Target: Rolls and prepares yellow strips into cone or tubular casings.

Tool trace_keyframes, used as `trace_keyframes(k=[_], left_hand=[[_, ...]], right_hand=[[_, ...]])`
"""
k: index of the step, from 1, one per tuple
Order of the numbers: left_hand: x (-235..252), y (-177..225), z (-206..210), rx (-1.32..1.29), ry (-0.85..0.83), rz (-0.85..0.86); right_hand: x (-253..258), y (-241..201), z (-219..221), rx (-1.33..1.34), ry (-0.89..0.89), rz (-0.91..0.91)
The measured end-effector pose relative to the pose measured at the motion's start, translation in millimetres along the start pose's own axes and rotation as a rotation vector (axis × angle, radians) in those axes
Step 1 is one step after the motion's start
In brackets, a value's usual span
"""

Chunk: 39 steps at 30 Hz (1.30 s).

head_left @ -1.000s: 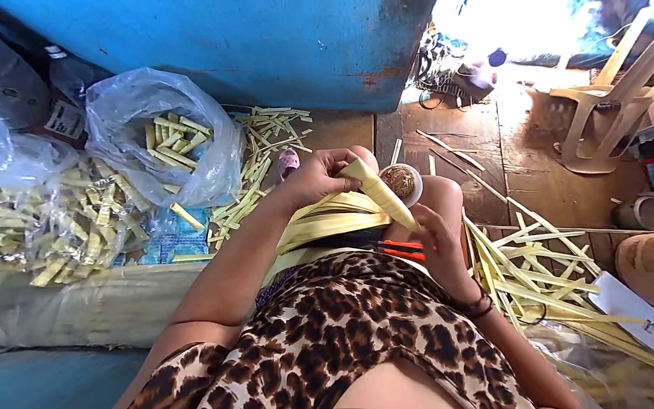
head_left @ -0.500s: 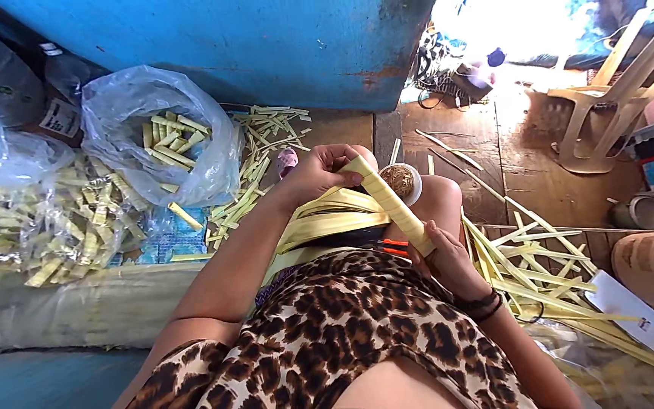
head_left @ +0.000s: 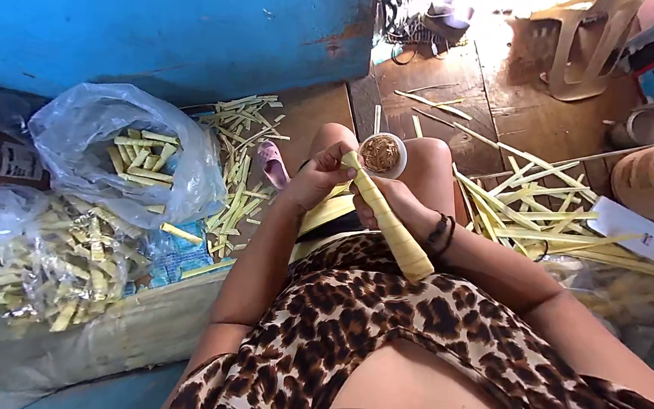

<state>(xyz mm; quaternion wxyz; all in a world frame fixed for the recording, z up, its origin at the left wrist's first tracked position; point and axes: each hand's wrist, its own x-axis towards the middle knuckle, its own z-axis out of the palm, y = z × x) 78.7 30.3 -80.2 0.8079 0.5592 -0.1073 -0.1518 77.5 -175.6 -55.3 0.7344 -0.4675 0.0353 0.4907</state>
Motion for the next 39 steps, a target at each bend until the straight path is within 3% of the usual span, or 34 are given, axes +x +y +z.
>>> trace_keyframes(k=[3, 5, 7, 9, 11, 14, 16, 19, 21, 25, 28, 31, 34, 37, 39], left_hand=[[-8, 3, -9, 0.021, 0.032, 0.008], [-13, 8, -16, 0.042, 0.077, 0.028], [-17, 13, -23, 0.02, 0.117, 0.049], [-20, 19, -26, -0.019, 0.153, 0.059], [-22, 23, -26, -0.064, 0.162, 0.069], [-23, 25, -23, -0.107, 0.136, 0.087], [-24, 26, -21, -0.123, 0.111, 0.088], [-29, 29, -17, -0.142, 0.108, 0.082], [-33, 31, -13, -0.159, 0.106, 0.085], [-31, 32, -1, -0.247, 0.047, 0.1], [-26, 34, 13, -0.257, -0.007, 0.085], [-22, 33, 25, -0.245, -0.108, 0.075], [-21, 31, 34, -0.242, -0.166, 0.041], [-20, 29, 39, -0.226, -0.162, 0.007], [-20, 29, 40, -0.22, -0.162, 0.0]], right_hand=[[16, -5, -1, -0.165, -0.04, -0.044], [41, -13, -23, -0.663, -0.025, -0.21], [75, -14, -62, -1.224, 0.173, -0.351], [101, -21, -88, -1.52, 0.327, -0.202], [120, -25, -95, -1.632, 0.393, -0.156], [146, -18, -97, -1.703, 0.375, -0.186], [160, -13, -98, -1.784, 0.363, -0.101], [161, -12, -97, -1.805, 0.358, -0.059], [152, -12, -101, -1.737, 0.361, -0.175], [121, -25, -102, -1.454, 0.343, -0.37], [98, -29, -102, -1.202, 0.333, -0.38], [71, -36, -92, -0.948, 0.212, -0.33], [41, -42, -73, -0.903, 0.127, -0.428], [31, -41, -66, -0.956, 0.226, -0.513], [35, -41, -71, -0.947, 0.324, -0.474]])
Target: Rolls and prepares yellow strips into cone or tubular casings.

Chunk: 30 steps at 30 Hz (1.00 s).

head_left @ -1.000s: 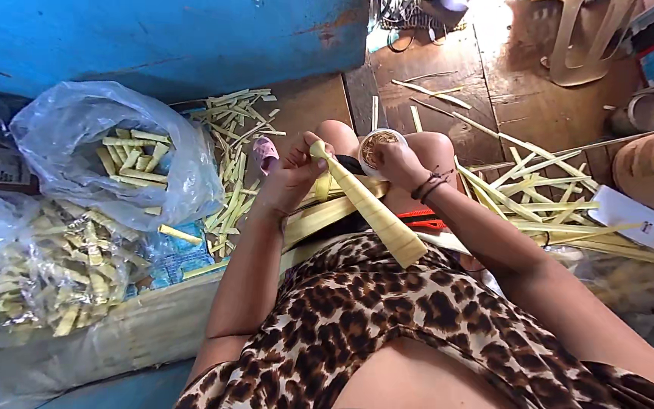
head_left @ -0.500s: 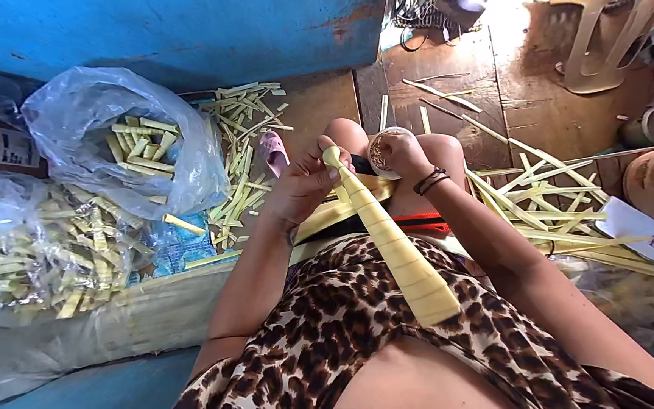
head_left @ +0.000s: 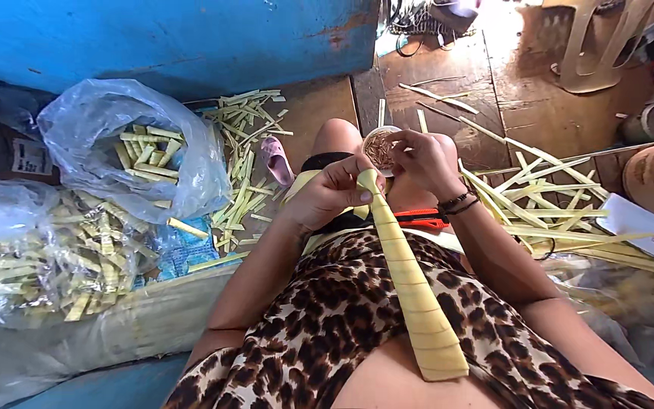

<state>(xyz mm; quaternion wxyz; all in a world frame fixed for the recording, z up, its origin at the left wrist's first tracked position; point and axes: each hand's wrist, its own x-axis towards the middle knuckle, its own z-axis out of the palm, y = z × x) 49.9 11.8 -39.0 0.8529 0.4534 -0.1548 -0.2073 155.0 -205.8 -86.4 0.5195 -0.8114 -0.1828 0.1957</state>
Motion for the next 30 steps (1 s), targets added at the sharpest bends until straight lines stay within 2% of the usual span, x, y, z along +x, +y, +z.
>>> trace_keyframes(k=[6, 8, 10, 13, 15, 18, 21, 24, 26, 30], left_hand=[[-2, 2, 2, 0.01, 0.009, -0.003], [-2, 2, 3, 0.01, 0.015, -0.012], [0, 3, 5, 0.019, 0.027, -0.024], [1, 3, 6, 0.031, 0.037, -0.031], [1, 3, 5, 0.031, 0.035, -0.031], [1, 3, 4, 0.031, 0.03, -0.02], [1, 3, 5, 0.027, 0.047, -0.01], [2, 3, 6, 0.026, 0.052, 0.003], [2, 4, 7, 0.034, 0.044, 0.003], [0, 5, 8, 0.06, 0.007, 0.004]], right_hand=[[7, 13, -2, 0.071, 0.011, 0.065], [5, 9, -3, -0.003, 0.027, 0.066], [3, 5, -4, -0.157, 0.064, 0.016], [-3, 0, -5, -0.34, 0.155, -0.178], [-8, -5, -5, -0.202, 0.174, -0.244], [-30, -33, -7, 0.238, 0.045, -0.317], [-59, -62, -12, 0.399, 0.008, -0.427], [-72, -73, -11, 0.585, -0.05, -0.468], [-73, -75, -7, 0.565, -0.025, -0.512], [-69, -72, -3, 0.334, 0.044, -0.62]])
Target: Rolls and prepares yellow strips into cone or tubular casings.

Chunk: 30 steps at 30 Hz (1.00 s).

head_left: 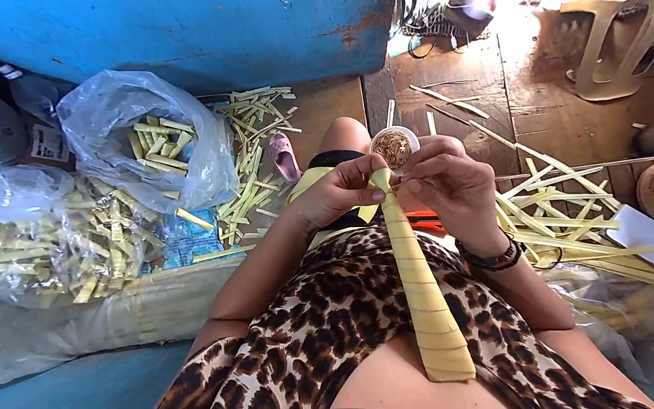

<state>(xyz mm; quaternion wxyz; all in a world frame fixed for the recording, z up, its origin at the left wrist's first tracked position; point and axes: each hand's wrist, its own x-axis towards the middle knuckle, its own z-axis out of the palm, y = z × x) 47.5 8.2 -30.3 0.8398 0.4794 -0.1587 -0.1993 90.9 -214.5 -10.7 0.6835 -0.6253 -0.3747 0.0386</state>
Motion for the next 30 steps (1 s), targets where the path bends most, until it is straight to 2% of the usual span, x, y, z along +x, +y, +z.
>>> trace_keyframes(k=[6, 12, 17, 19, 21, 23, 25, 27, 28, 30], left_hand=[[0, 1, 0, -0.003, -0.067, 0.011], [3, 6, 8, 0.137, -0.087, -0.005], [6, 4, 9, 0.166, -0.053, -0.016], [5, 5, 6, 0.265, 0.036, 0.025], [1, 10, -2, 0.406, 0.17, 0.071], [-7, 23, -13, 0.487, 0.316, 0.097], [-14, 36, -25, 0.568, 0.469, 0.131], [-20, 44, -32, 0.636, 0.605, 0.159], [-21, 46, -33, 0.633, 0.662, 0.173], [-20, 44, -33, 0.608, 0.761, 0.228]], right_hand=[[1, -1, 1, -0.06, -0.043, 0.026], [5, -7, 2, -0.19, -0.079, 0.027], [2, 2, 2, -0.131, -0.034, 0.02], [0, 10, -4, -0.133, -0.039, 0.037], [-6, 22, -13, -0.268, -0.099, 0.084], [-25, 43, -22, -0.472, -0.243, 0.214], [-44, 64, -27, -0.598, -0.477, 0.488], [-54, 83, -25, -0.672, -0.708, 0.646], [-57, 88, -25, -0.69, -0.752, 0.671], [-57, 84, -28, -0.651, -0.725, 0.678]])
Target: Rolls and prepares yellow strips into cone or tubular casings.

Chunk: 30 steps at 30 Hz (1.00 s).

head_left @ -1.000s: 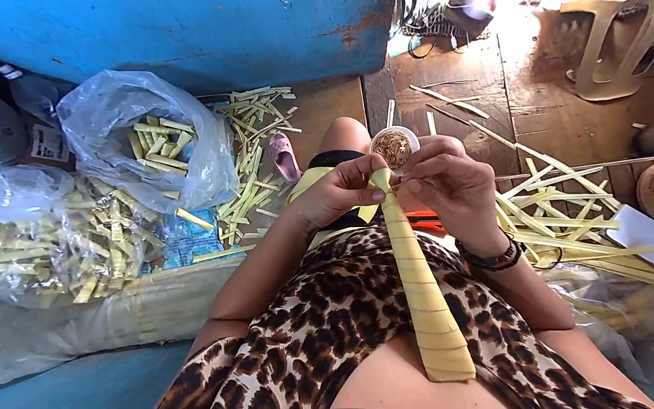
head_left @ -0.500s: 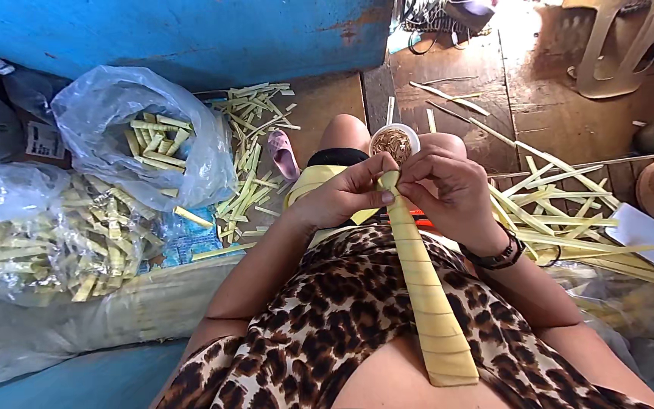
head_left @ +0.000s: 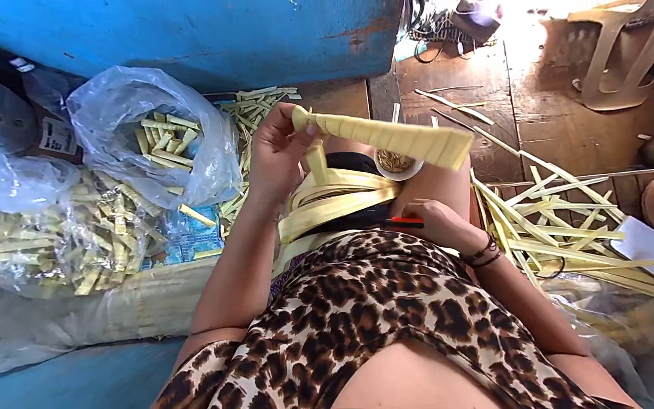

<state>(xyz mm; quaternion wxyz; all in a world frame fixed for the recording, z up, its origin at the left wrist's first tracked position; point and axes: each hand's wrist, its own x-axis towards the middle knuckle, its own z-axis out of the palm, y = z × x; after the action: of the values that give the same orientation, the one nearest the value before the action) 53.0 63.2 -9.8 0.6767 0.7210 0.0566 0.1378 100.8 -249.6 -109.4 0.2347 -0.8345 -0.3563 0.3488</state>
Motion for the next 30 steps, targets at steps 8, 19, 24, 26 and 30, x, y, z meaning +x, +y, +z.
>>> trace_keyframes(k=[8, 19, 24, 26, 30], left_hand=[[-18, -9, 36, -0.207, 0.012, -0.237], [-44, -9, 67, -0.329, -0.247, -0.319], [-45, -13, 63, -0.314, -0.291, -0.328], [-34, -14, 37, -0.219, -0.238, -0.238], [-15, -16, -66, -0.086, -0.129, -0.181]], right_hand=[[-7, -31, -21, 0.105, 0.517, -0.167], [6, -86, -27, 0.07, 0.651, -0.279], [7, -83, -22, 0.102, 0.589, -0.292], [0, -74, -21, 0.117, 0.573, -0.313], [-7, -43, -10, 0.121, 0.383, -0.296]])
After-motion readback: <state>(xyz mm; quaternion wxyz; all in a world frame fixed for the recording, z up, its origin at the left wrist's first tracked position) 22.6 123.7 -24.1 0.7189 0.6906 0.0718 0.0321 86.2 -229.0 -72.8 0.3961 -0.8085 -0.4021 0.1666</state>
